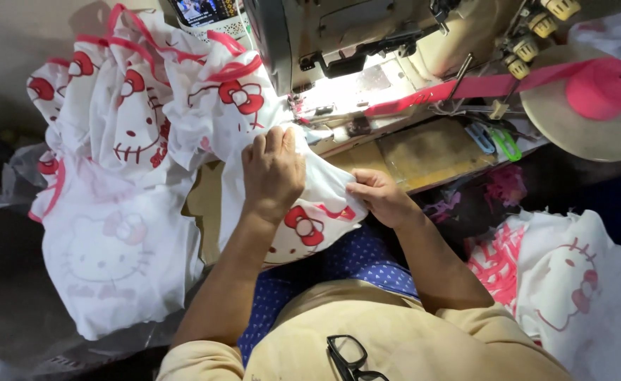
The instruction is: Sorting and stacking printed t-shirts on a workbench next to an industrial sewing machine
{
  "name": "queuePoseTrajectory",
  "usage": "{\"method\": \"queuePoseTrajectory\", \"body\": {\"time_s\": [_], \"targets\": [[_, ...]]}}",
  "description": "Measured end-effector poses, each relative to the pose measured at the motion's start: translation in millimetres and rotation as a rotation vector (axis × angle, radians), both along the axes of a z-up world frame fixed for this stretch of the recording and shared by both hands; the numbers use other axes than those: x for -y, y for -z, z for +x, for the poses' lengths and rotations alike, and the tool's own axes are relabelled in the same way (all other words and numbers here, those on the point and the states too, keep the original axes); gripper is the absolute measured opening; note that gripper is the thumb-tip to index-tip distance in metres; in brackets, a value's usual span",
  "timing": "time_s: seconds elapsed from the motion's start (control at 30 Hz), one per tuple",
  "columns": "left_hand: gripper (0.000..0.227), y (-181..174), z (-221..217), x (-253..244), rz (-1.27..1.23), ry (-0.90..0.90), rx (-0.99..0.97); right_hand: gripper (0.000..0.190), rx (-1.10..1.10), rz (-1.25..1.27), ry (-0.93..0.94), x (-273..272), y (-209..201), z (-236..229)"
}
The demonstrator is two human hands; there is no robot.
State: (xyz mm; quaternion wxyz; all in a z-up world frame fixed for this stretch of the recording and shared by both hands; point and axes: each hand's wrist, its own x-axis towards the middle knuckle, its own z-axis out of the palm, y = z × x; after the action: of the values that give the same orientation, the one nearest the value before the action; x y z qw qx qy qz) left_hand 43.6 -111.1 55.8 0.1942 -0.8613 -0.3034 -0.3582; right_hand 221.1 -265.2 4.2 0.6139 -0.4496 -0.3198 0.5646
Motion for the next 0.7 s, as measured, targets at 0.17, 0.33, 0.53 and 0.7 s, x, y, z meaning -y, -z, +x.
{"method": "queuePoseTrajectory", "body": {"time_s": [0.17, 0.33, 0.53, 0.7], "targets": [[0.046, 12, 19, -12, -0.066, 0.099, 0.092, 0.006, -0.119, -0.014, 0.115, -10, 35, 14], [0.036, 18, 14, -29, 0.007, 0.270, 0.250, 0.006, -0.175, -0.045, 0.220, -22, 24, -4], [0.022, 63, -53, 21, -0.292, 0.104, 0.215, 0.003, -0.256, -0.117, 0.132, 5, -12, -22], [0.028, 6, -91, 14, -0.784, 0.004, 0.211, 0.008, -0.277, -0.103, 0.100, 29, 31, -6]]}}
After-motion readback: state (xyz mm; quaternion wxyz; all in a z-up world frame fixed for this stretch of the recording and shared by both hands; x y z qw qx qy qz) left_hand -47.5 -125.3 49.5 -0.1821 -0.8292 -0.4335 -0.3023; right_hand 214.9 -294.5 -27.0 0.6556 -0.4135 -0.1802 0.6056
